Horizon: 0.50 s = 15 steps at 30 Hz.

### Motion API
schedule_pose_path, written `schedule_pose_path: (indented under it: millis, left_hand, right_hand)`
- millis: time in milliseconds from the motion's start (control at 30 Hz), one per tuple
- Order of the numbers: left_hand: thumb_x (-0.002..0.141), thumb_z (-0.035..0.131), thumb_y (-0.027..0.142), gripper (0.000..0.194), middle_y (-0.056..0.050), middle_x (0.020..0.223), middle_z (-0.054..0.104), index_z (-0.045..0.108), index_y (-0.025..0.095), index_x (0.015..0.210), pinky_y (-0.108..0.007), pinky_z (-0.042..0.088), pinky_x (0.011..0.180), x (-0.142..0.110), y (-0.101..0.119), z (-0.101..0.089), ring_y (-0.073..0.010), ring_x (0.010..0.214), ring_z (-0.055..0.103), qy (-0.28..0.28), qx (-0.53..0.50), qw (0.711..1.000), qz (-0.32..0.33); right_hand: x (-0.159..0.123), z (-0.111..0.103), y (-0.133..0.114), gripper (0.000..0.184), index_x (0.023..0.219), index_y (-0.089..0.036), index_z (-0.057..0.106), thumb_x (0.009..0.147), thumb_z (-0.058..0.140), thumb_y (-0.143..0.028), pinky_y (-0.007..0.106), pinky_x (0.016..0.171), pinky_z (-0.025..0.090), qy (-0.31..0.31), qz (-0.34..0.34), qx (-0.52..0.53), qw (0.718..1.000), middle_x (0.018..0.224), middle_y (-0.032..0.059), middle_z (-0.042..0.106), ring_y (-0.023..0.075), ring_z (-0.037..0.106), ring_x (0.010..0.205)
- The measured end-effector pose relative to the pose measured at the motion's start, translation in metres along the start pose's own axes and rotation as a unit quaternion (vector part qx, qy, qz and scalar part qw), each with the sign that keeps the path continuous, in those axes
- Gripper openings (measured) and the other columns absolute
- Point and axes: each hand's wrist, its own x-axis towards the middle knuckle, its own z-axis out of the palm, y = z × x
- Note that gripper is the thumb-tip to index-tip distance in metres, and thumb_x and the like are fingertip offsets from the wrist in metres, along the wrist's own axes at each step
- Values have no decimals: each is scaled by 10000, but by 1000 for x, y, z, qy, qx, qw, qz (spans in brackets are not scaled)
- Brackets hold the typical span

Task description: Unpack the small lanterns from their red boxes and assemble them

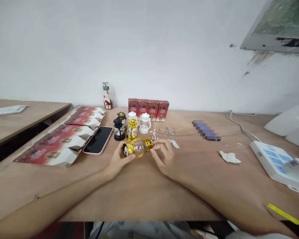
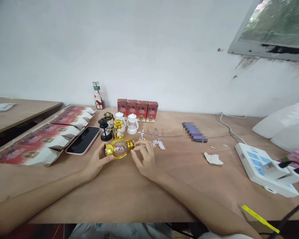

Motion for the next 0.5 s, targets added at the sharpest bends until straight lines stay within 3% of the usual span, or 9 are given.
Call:
schedule_pose_path:
  millis: [133,200,300,400,500]
  left_hand:
    - [620,757,348,401,-13,945,575,511,196,898,-307,403,868,1,3,-1,-188,947,524,44,22,998,25]
    - [609,757,324,391,-9,916,564,507,192,880,-303,395,869,1,4,0,-184,927,520,66,64,995,45]
    - [583,765,295,420,-7,898,552,491,186,881,-309,400,864,-1,5,4,-184,914,524,68,89,991,66]
    - [586,762,284,403,13,811,550,464,186,839,-301,430,784,-4,5,8,-169,819,536,40,78,996,36]
    - [565,768,282,402,18,787,558,470,183,816,-296,437,775,-3,4,10,-164,810,541,45,54,998,5]
  right_hand:
    - [3,2,10,157,744,-217,516,879,482,-290,324,737,456,0,123,85,989,817,26,559,167,559,809]
    - [4,4,12,208,691,-215,494,877,493,-309,294,673,446,-19,148,115,982,725,2,545,152,541,719]
    - [3,4,7,216,660,-208,488,859,529,-283,280,645,424,-47,113,116,986,678,-8,543,141,523,671]
    - [1,3,-1,178,679,-204,514,847,544,-251,276,651,417,-70,45,122,989,682,-5,558,136,523,670]
    - [1,2,-1,199,660,-202,508,841,548,-276,267,639,399,-62,75,133,986,659,-12,545,127,505,648]
